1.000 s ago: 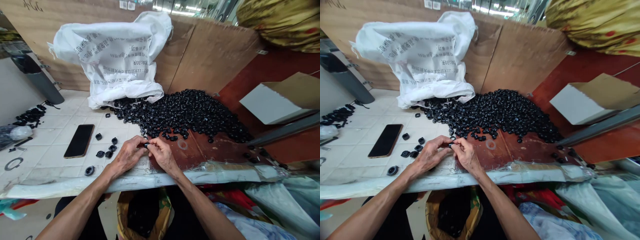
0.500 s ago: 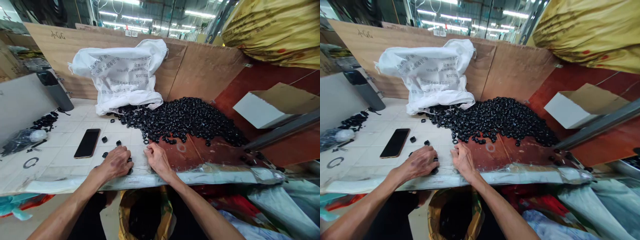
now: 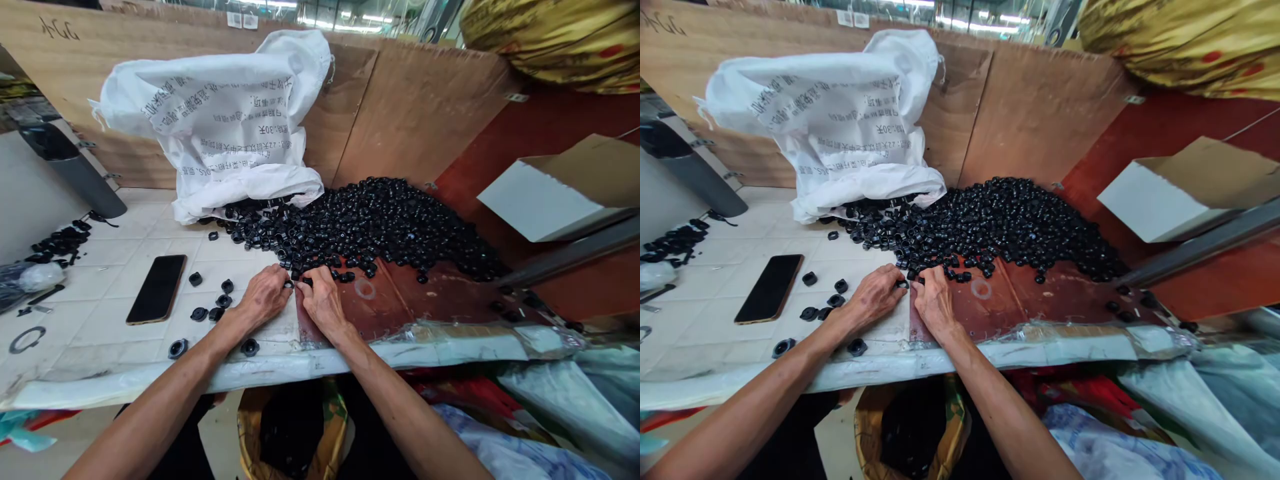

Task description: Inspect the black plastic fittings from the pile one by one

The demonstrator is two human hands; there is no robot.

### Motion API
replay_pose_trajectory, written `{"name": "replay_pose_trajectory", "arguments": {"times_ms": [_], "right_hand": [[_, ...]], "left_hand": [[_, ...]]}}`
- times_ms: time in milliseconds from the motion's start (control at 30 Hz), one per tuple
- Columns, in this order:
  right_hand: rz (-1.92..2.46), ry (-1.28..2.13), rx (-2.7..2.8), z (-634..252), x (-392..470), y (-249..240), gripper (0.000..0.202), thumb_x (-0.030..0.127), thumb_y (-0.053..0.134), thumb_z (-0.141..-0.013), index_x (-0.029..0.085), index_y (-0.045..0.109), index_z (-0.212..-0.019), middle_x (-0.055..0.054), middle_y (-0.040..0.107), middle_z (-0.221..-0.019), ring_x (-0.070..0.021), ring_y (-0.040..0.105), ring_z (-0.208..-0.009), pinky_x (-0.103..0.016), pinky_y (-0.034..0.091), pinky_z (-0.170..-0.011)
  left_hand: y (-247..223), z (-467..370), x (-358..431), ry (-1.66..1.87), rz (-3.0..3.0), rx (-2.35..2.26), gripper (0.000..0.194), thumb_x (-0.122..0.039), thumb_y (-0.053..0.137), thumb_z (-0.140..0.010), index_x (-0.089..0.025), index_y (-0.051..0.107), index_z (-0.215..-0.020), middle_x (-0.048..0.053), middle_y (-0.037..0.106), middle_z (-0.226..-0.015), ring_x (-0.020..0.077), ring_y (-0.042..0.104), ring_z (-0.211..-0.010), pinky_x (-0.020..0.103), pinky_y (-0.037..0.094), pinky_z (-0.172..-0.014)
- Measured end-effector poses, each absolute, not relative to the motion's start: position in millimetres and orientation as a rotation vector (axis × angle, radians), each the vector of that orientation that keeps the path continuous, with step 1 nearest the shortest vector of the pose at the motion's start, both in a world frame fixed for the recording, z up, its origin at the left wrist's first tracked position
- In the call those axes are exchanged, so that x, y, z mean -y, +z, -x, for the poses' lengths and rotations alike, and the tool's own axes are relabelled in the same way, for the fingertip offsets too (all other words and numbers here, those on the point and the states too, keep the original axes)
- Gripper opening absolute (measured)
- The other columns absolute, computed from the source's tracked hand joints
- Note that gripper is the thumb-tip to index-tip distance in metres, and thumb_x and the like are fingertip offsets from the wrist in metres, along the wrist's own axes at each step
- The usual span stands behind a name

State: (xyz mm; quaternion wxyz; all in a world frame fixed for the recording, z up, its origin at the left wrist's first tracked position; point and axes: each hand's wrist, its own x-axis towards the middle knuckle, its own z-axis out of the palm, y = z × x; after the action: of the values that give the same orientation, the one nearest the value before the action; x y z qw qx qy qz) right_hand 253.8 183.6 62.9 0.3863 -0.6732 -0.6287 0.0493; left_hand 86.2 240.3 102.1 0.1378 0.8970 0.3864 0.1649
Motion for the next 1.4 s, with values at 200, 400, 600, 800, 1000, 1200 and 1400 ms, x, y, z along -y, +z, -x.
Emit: {"name": "replay_pose_trajectory", "arguments": {"times_ms": [200, 400, 600, 800, 1000, 1200, 1400], "right_hand": [[1.461, 0.459, 1.379, -251.6, -183.6, 67.8, 0.016, 0.032, 0.074, -0.086, 0.02, 0.069, -0.096, -0.002, 0.07, -0.086, -0.0168, 0.062, -0.068, -0.03, 0.052, -0.069], [1.279, 0.695, 1.45, -249.1, -179.9, 81.8, 0.018, 0.027, 0.069, -0.086, 0.021, 0.076, -0.102, -0.003, 0.074, -0.097, -0.0152, 0.065, -0.073, -0.026, 0.053, -0.066], [1.279, 0.838, 1.183, -251.1, -178.8, 83.7, 0.028, 0.036, 0.077, -0.082, 0.021, 0.07, -0.104, -0.001, 0.072, -0.081, -0.0161, 0.068, -0.067, -0.028, 0.057, -0.066], [1.218, 1.031, 1.048, -253.7, -178.4, 87.6, 0.032, 0.039, 0.083, -0.076, 0.021, 0.074, -0.1, -0.002, 0.077, -0.083, -0.0192, 0.074, -0.074, -0.033, 0.062, -0.076], [1.177, 0.985, 1.113, -254.9, -176.5, 91.9, 0.028, 0.036, 0.081, -0.08, 0.021, 0.078, -0.104, -0.004, 0.077, -0.097, -0.0189, 0.075, -0.083, -0.034, 0.062, -0.082], [1.201, 0.798, 1.243, -254.9, -175.9, 92.8, 0.023, 0.033, 0.074, -0.084, 0.022, 0.078, -0.104, -0.006, 0.075, -0.102, -0.0195, 0.072, -0.089, -0.031, 0.062, -0.078], [1.246, 0.756, 1.209, -251.4, -175.6, 90.6, 0.02, 0.037, 0.076, -0.084, 0.021, 0.072, -0.096, -0.001, 0.075, -0.084, -0.0162, 0.072, -0.068, -0.027, 0.06, -0.064]], "left_hand": [[99.9, -68.3, -232.8, 0.709, -2.431, -1.06, 0.023, -0.009, 0.06, -0.088, -0.017, 0.066, -0.109, 0.008, 0.07, -0.1, 0.0222, 0.069, -0.09, 0.036, 0.055, -0.086], [97.7, -66.8, -236.5, 0.871, -2.167, -0.959, 0.026, -0.008, 0.065, -0.084, -0.019, 0.071, -0.107, 0.003, 0.068, -0.1, 0.0146, 0.065, -0.077, 0.03, 0.053, -0.074], [111.7, -71.3, -232.3, 0.913, -1.822, -0.973, 0.023, -0.019, 0.072, -0.083, -0.018, 0.074, -0.105, 0.001, 0.069, -0.089, 0.0135, 0.063, -0.073, 0.029, 0.052, -0.071], [119.7, -79.0, -226.6, 0.953, -1.44, -0.932, 0.02, -0.029, 0.08, -0.075, -0.017, 0.071, -0.087, 0.002, 0.073, -0.087, 0.0158, 0.068, -0.078, 0.03, 0.055, -0.076], [119.2, -78.2, -226.8, 0.95, -1.542, -0.887, 0.013, -0.026, 0.078, -0.078, -0.016, 0.07, -0.076, 0.004, 0.075, -0.1, 0.0169, 0.071, -0.09, 0.032, 0.056, -0.089], [118.8, -79.7, -225.3, 0.92, -1.428, -0.811, 0.036, -0.028, 0.083, -0.077, -0.017, 0.071, -0.109, 0.005, 0.077, -0.098, 0.0174, 0.073, -0.086, 0.034, 0.06, -0.087], [118.5, -77.4, -223.9, 0.867, -1.49, -0.778, 0.026, -0.029, 0.078, -0.084, -0.016, 0.075, -0.106, 0.006, 0.079, -0.101, 0.0199, 0.076, -0.09, 0.034, 0.062, -0.087]]}}
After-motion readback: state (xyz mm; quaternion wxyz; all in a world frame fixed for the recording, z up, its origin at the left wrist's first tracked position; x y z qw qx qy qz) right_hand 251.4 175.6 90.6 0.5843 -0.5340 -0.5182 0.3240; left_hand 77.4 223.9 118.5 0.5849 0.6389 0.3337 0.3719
